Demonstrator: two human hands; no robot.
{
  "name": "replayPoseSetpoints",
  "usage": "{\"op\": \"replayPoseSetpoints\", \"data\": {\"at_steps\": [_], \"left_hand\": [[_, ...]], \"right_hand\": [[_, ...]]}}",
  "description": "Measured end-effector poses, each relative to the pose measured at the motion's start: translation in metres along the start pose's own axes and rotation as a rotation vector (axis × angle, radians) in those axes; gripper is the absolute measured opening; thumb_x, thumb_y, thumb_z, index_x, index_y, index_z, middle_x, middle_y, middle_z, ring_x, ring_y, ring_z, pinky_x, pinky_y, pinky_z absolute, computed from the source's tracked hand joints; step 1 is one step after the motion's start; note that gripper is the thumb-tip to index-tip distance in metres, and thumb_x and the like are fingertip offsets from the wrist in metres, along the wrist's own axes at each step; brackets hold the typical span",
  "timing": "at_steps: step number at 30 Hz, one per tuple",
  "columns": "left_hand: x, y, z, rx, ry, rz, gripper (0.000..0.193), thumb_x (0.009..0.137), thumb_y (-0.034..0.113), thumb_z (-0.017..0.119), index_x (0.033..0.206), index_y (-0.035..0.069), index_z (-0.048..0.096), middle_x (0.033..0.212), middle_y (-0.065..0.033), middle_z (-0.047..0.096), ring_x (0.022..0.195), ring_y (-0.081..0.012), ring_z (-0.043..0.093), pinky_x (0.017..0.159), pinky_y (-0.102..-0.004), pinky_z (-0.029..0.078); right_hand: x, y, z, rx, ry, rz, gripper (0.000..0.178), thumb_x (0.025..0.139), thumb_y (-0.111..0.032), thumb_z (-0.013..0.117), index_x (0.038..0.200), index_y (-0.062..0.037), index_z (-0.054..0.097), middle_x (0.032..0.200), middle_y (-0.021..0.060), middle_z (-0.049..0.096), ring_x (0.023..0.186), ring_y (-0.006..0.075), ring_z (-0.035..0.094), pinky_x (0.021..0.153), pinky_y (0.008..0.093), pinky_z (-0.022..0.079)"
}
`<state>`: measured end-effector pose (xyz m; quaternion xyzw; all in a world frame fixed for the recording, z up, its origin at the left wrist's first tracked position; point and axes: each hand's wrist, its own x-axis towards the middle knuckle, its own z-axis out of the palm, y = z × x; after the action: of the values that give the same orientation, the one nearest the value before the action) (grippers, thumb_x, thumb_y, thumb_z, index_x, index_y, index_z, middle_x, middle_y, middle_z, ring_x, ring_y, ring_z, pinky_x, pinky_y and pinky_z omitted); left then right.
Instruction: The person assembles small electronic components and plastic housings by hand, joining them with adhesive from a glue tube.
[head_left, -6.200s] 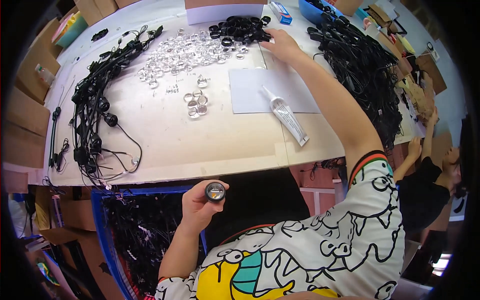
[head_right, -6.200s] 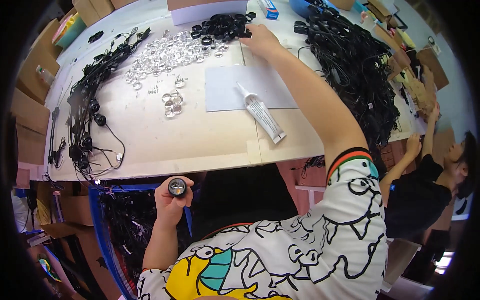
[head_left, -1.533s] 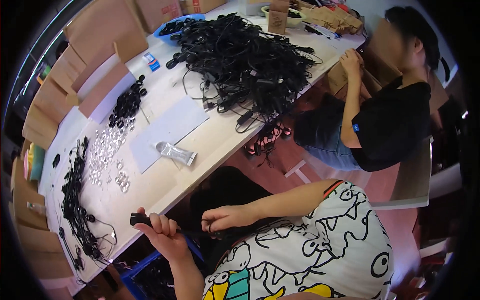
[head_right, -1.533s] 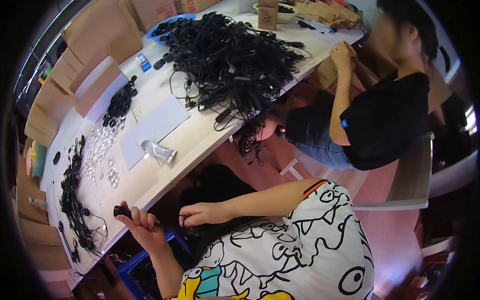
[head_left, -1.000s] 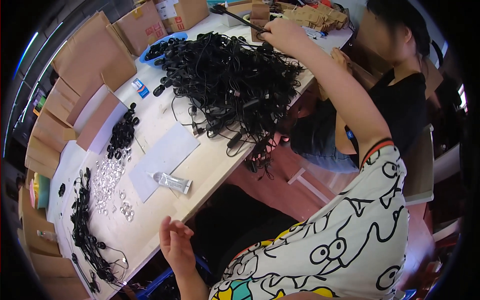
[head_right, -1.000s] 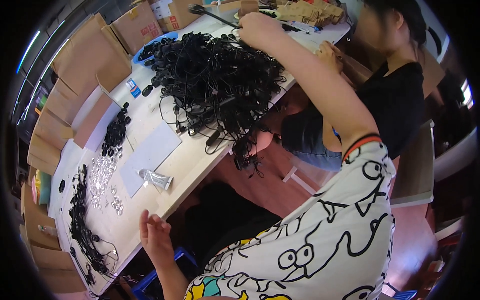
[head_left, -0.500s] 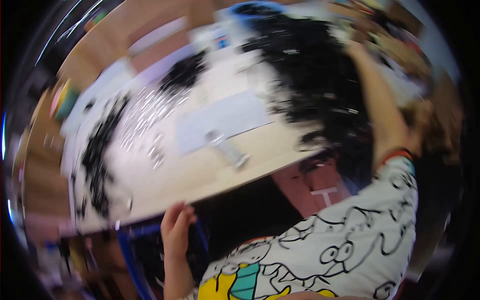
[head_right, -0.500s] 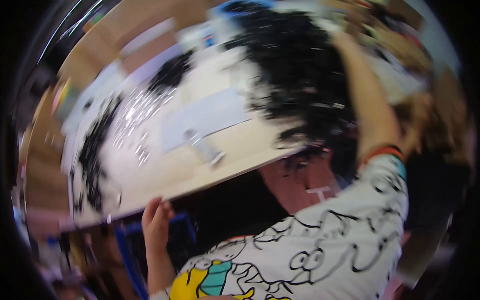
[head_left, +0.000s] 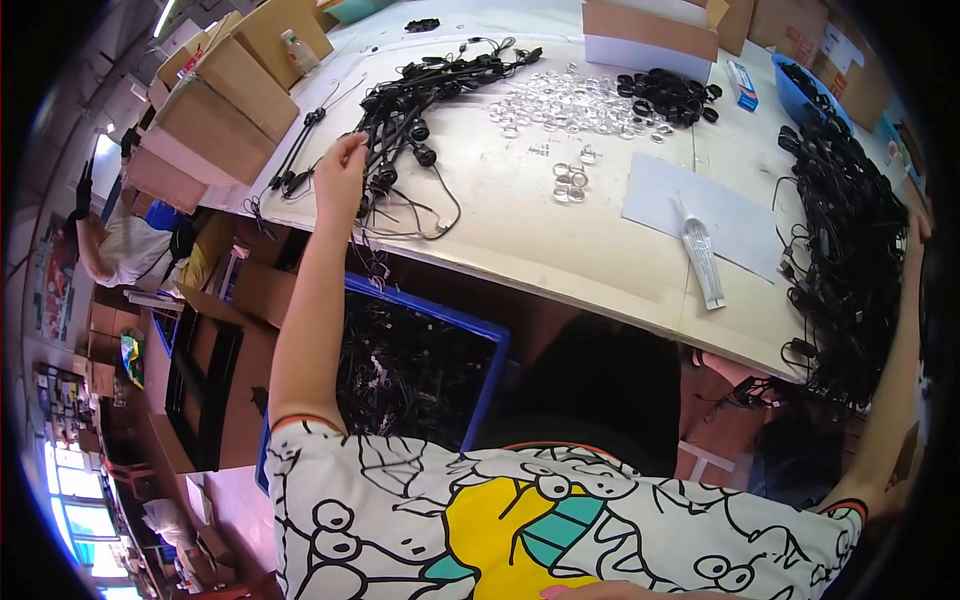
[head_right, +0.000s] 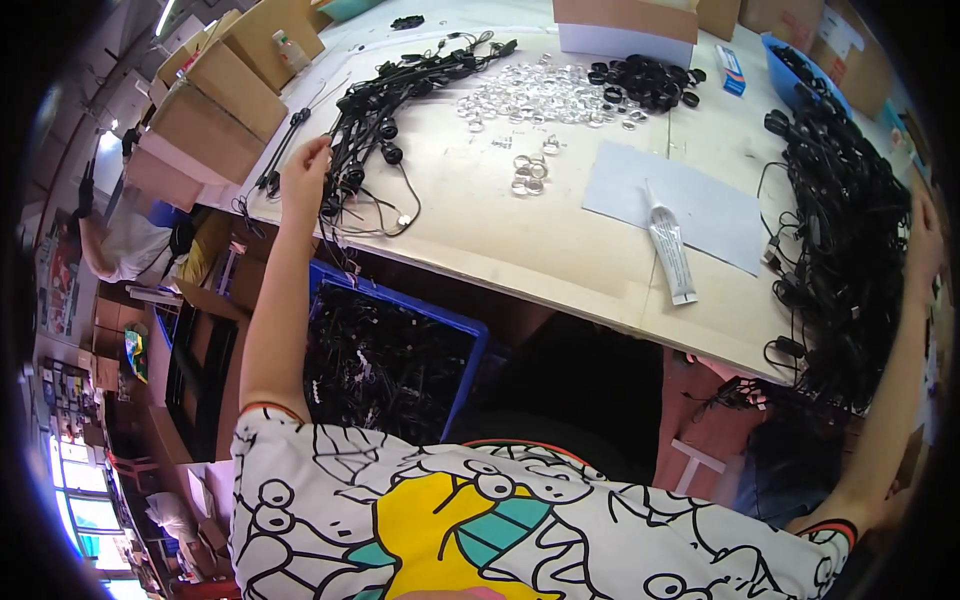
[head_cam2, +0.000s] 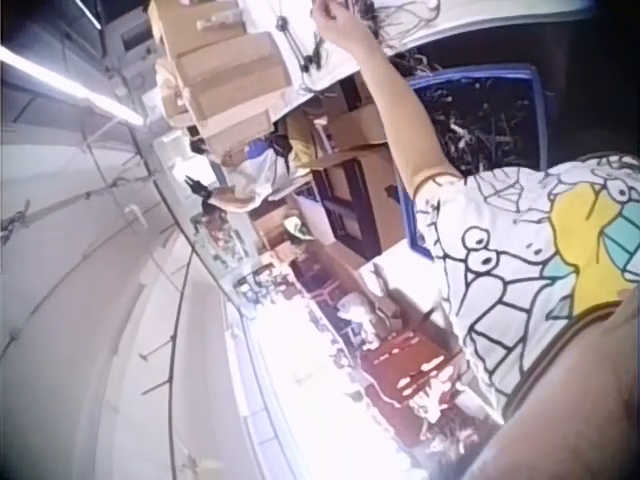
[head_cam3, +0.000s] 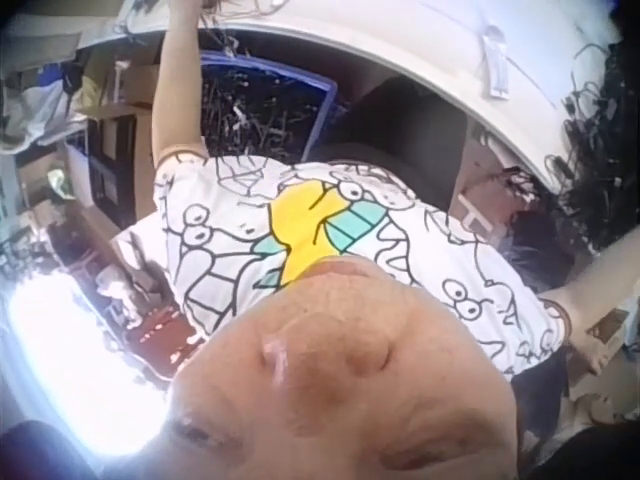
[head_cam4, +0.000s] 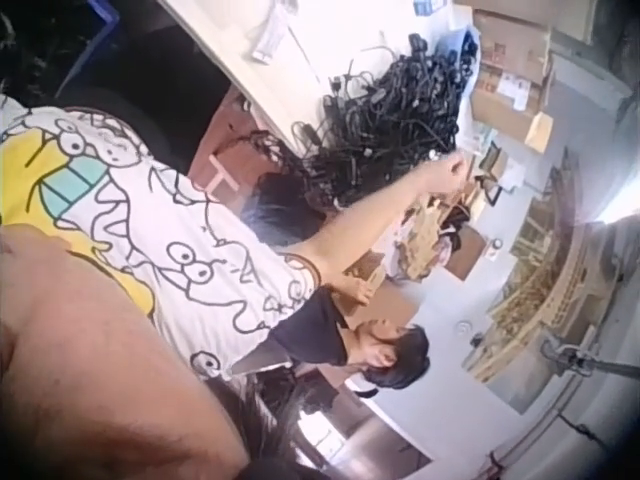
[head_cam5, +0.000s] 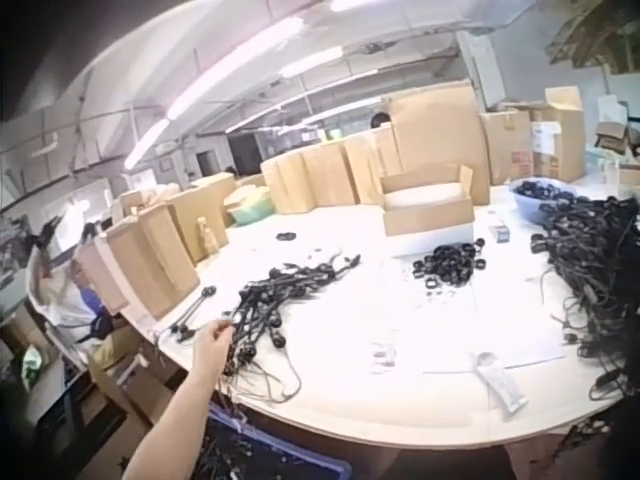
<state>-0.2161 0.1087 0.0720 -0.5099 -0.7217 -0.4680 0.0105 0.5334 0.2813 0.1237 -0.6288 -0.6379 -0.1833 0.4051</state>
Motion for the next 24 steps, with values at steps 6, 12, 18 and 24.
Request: {"op": "replayPoseSetpoints", "data": {"at_steps": [6,12,18,24], "left_hand": [[0.081,-0.083,0.035,0.440,0.045,0.240,0.025,0.080,0.011,0.049,0.103,0.005,0.057,0.099,-0.0135,0.059,0.093,-0.0278,0.055,0.081,-0.0353,0.042],[0.115,-0.059,0.083,0.852,-0.130,0.206,0.034,0.083,0.026,0.051,0.114,0.014,0.052,0.108,-0.0106,0.055,0.108,-0.0246,0.046,0.090,-0.0408,0.032],[0.116,-0.043,0.077,0.941,-0.208,0.291,0.028,0.079,0.032,0.056,0.097,0.012,0.061,0.099,-0.0101,0.056,0.100,-0.0263,0.049,0.085,-0.0395,0.036],[0.112,-0.047,0.069,0.535,-0.128,0.181,0.025,0.078,0.028,0.056,0.084,0.004,0.061,0.091,-0.0161,0.056,0.085,-0.0311,0.054,0.076,-0.0381,0.042]], "right_hand": [[-0.137,-0.291,-0.006,0.371,-0.035,-1.021,0.004,0.076,-0.006,0.054,0.079,-0.0028,0.056,0.084,0.0070,0.057,0.080,0.0192,0.056,0.070,0.0313,0.046],[-0.231,-0.368,0.007,0.760,-0.471,-1.019,0.011,0.065,-0.008,0.065,0.072,-0.0081,0.058,0.080,0.0039,0.058,0.074,0.0186,0.058,0.069,0.0318,0.046],[-0.241,-0.357,0.047,0.839,-0.614,-0.819,0.006,0.071,-0.008,0.062,0.073,-0.0073,0.057,0.079,0.0022,0.059,0.075,0.0185,0.057,0.068,0.0300,0.045],[-0.242,-0.358,0.047,0.840,-0.608,-0.843,0.006,0.072,-0.007,0.061,0.076,-0.0068,0.057,0.081,0.0031,0.059,0.077,0.0193,0.057,0.070,0.0303,0.044]]}}
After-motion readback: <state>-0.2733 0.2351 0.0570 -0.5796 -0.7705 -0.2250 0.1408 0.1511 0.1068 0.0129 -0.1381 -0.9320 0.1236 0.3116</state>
